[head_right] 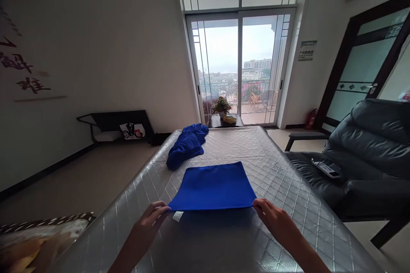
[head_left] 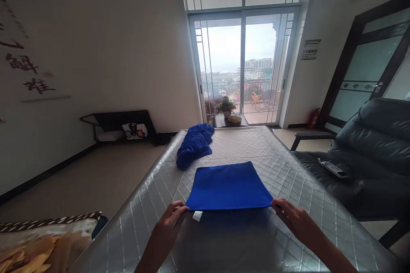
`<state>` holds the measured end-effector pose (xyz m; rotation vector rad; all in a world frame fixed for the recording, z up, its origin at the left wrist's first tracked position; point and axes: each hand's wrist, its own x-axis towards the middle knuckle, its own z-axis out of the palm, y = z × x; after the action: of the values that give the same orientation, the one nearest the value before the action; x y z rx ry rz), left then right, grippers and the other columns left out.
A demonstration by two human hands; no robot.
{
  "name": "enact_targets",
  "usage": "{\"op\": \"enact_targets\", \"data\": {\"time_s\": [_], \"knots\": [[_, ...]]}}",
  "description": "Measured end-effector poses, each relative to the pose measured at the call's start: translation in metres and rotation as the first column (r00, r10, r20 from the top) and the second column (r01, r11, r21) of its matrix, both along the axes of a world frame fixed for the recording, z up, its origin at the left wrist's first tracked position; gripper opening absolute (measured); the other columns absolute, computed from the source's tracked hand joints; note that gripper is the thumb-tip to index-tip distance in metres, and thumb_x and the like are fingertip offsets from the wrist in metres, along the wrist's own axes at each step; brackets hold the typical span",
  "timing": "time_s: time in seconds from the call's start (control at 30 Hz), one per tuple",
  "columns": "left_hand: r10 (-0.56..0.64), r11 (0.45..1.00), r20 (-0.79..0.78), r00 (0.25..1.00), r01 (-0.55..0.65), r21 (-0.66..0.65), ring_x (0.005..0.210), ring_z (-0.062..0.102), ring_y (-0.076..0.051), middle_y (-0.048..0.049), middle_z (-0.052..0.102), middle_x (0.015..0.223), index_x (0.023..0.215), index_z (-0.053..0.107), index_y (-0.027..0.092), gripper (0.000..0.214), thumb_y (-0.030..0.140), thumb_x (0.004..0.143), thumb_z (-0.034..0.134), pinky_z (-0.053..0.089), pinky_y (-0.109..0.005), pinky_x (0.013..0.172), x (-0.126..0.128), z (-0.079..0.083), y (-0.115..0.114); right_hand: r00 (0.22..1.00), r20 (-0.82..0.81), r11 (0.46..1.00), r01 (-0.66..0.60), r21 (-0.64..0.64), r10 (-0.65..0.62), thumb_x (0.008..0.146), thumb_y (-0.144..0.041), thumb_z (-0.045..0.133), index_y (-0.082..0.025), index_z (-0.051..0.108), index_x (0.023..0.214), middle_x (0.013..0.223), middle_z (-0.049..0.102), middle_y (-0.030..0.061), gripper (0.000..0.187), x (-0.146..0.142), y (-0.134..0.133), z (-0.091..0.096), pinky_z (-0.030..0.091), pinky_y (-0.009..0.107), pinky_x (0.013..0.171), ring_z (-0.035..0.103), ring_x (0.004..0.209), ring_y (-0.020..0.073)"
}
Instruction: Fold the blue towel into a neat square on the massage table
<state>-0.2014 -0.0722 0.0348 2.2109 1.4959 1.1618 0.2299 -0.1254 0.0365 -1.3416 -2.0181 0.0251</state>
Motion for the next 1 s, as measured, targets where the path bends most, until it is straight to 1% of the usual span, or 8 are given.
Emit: {"op": "enact_targets", "data": {"time_s": [0.2,0.33,0.43,0.5,0.6,0.77,0.9,1.0], "knots": [[0.001,0.982,-0.077,0.997,0.014,0.191,0.088,0.073,-0.018,-0.0014,0.075,0.100,0.113,0.073,0.031,0.034,0.052,0.099,0.050,0.058,-0.023,0.075,-0.014,0.069,-0.019,0.998,-0.022,0.982,-0.055,0.179,0.060,0.095,-0.026,0.060,-0.035,0.057,0.126,0.104,0.073,0.0000,0.032,0.005,-0.023,0.066,0.061,0.026,0.075,0.072,0.089,0.0162],[0.019,0.937,-0.145,0.989,0.033,0.347,0.085,0.073,-0.016,0.0017,0.076,0.099,0.119,0.070,0.034,0.030,0.048,0.097,0.055,0.057,-0.021,0.074,-0.024,0.111,-0.035,0.998,0.050,0.945,-0.052,0.322,0.038,0.092,-0.033,0.065,-0.043,0.061,0.125,0.100,0.075,-0.0043,0.035,0.013,-0.042,0.111,0.062,0.027,0.072,0.074,0.082,0.0165],[-0.013,0.930,-0.176,0.984,0.077,0.359,0.082,0.073,-0.016,0.0030,0.076,0.096,0.113,0.073,0.033,0.027,0.048,0.096,0.058,0.056,-0.021,0.078,-0.026,0.136,-0.035,0.996,0.086,0.918,-0.050,0.393,0.018,0.091,-0.037,0.067,-0.045,0.065,0.122,0.097,0.076,-0.0059,0.032,0.024,-0.044,0.136,0.061,0.026,0.068,0.073,0.075,0.0157],[-0.044,0.938,-0.187,0.981,0.105,0.330,0.083,0.072,-0.016,0.0027,0.076,0.096,0.109,0.074,0.032,0.029,0.051,0.096,0.055,0.055,-0.022,0.079,-0.023,0.147,-0.024,0.995,0.085,0.922,-0.077,0.379,0.048,0.090,-0.039,0.068,-0.043,0.068,0.119,0.097,0.077,-0.0052,0.029,0.030,-0.035,0.147,0.061,0.026,0.068,0.073,0.075,0.0156],[-0.108,0.959,-0.193,0.975,0.154,0.240,0.082,0.071,-0.017,-0.0002,0.075,0.097,0.104,0.075,0.028,0.039,0.056,0.097,0.049,0.054,-0.025,0.078,-0.010,0.158,0.010,0.998,0.037,0.965,-0.066,0.254,0.058,0.090,-0.047,0.066,-0.037,0.074,0.107,0.091,0.076,-0.0022,0.021,0.037,-0.007,0.160,0.059,0.028,0.065,0.071,0.071,0.0162],[-0.151,0.968,-0.206,0.967,0.187,0.168,0.080,0.068,-0.019,-0.0052,0.073,0.092,0.093,0.074,0.021,0.049,0.059,0.097,0.043,0.052,-0.029,0.080,0.018,0.177,0.081,1.000,-0.007,1.000,0.017,0.021,-0.017,0.089,-0.068,0.054,-0.027,0.077,0.094,0.081,0.074,0.0012,0.047,0.036,0.056,0.185,0.053,0.030,0.058,0.063,0.057,0.0144],[-0.051,0.954,-0.208,0.977,0.109,0.278,0.086,0.067,-0.020,-0.0069,0.072,0.094,0.093,0.071,0.020,0.049,0.056,0.098,0.039,0.050,-0.032,0.086,0.029,0.200,0.107,0.993,-0.066,0.985,0.107,0.132,-0.099,0.087,-0.073,0.051,-0.025,0.076,0.094,0.087,0.075,0.0029,0.054,0.031,0.077,0.212,0.053,0.032,0.062,0.064,0.061,0.0156],[0.014,0.938,-0.129,0.992,0.032,0.346,0.089,0.066,-0.021,-0.0064,0.072,0.095,0.101,0.071,0.020,0.047,0.056,0.097,0.039,0.049,-0.032,0.087,0.026,0.197,0.098,0.990,-0.085,0.957,0.133,0.257,-0.114,0.090,-0.066,0.053,-0.026,0.075,0.097,0.096,0.075,0.0036,0.046,0.029,0.065,0.215,0.056,0.033,0.072,0.068,0.074,0.0181]]}}
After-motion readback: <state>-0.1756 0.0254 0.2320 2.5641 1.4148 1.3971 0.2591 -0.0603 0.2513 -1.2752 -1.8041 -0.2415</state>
